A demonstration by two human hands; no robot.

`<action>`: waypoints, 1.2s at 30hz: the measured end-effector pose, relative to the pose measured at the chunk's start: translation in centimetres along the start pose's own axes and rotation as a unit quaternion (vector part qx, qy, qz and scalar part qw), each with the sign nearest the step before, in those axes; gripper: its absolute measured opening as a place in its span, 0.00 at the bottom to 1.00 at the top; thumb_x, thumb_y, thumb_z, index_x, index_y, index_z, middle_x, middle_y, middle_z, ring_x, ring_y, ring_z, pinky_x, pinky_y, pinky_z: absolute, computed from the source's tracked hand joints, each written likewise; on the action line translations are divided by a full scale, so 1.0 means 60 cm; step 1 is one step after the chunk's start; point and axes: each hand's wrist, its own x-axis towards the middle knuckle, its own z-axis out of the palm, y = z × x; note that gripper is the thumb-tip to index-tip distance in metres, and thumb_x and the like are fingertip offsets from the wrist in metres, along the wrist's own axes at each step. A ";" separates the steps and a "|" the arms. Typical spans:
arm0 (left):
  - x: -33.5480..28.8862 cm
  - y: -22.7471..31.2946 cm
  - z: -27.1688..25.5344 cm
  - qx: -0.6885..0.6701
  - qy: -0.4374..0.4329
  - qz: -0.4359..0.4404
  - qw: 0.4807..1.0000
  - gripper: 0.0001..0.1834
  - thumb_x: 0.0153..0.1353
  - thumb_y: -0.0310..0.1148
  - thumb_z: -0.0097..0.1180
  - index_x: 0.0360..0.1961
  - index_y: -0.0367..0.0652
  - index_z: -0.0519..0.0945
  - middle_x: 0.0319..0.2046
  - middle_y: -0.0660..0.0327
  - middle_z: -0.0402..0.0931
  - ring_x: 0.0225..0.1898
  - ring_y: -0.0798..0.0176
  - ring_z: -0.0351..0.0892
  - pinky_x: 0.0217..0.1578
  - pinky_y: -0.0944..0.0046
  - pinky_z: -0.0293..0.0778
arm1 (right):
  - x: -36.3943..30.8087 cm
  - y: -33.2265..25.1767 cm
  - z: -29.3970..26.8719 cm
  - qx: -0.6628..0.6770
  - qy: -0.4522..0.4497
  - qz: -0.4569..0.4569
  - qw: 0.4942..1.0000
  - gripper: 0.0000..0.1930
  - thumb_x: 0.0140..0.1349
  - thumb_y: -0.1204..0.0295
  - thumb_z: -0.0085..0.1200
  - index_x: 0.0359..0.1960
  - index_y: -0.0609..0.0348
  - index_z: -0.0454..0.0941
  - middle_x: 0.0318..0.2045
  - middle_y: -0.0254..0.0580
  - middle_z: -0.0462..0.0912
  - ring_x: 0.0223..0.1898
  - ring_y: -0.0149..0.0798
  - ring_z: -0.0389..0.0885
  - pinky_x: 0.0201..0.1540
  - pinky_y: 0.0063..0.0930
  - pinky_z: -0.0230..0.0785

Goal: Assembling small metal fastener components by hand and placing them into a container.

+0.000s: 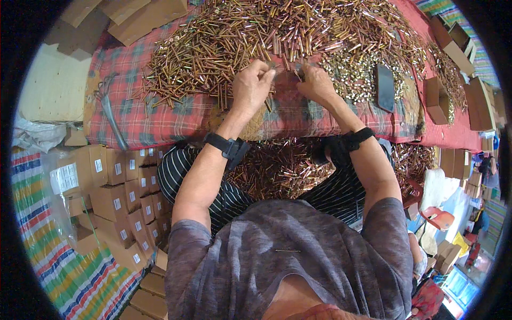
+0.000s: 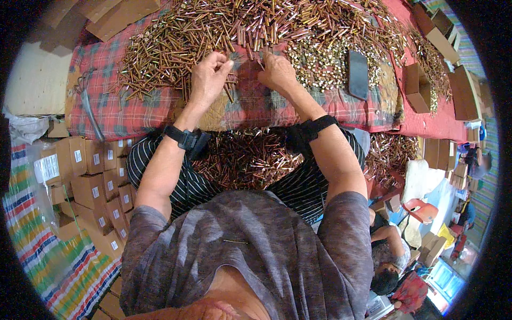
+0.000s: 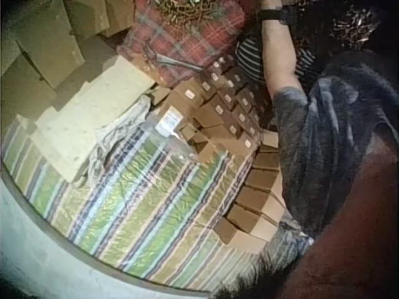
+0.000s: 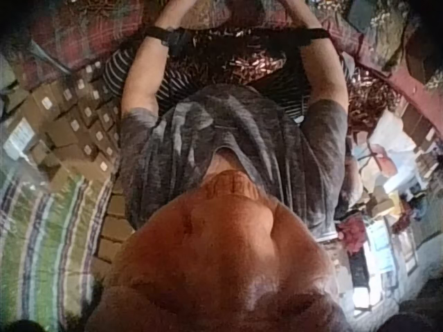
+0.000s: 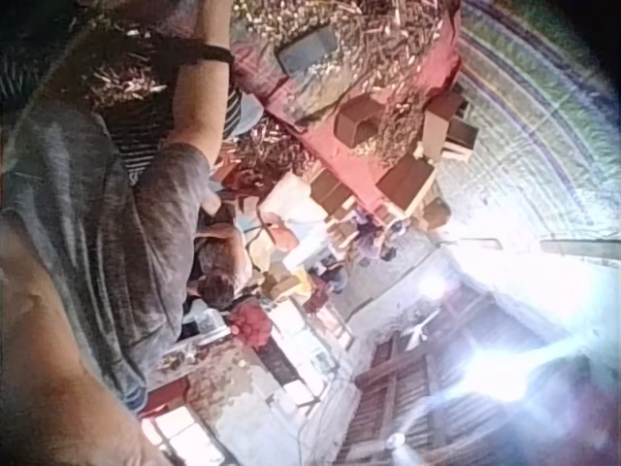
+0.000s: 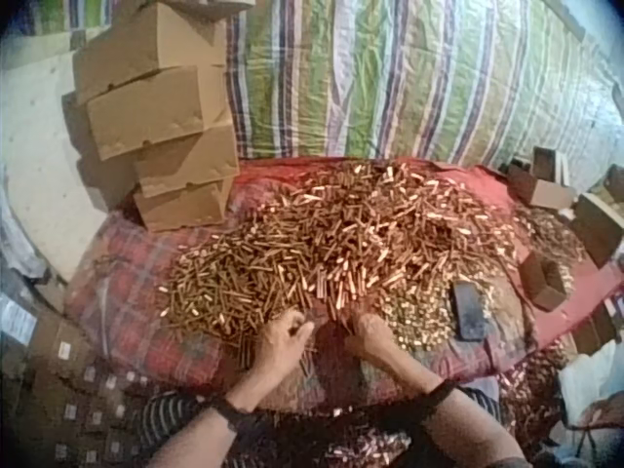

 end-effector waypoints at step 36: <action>-0.030 0.035 0.002 -0.493 -0.078 -0.182 0.847 0.12 0.56 0.22 0.53 0.42 0.30 0.73 0.41 0.55 0.74 0.43 0.63 0.73 0.48 0.68 0.68 | -0.084 -0.098 -0.028 0.431 0.160 0.067 0.885 0.21 0.44 0.70 0.54 0.39 0.63 0.62 0.29 0.55 0.73 0.34 0.54 0.74 0.34 0.44 0.65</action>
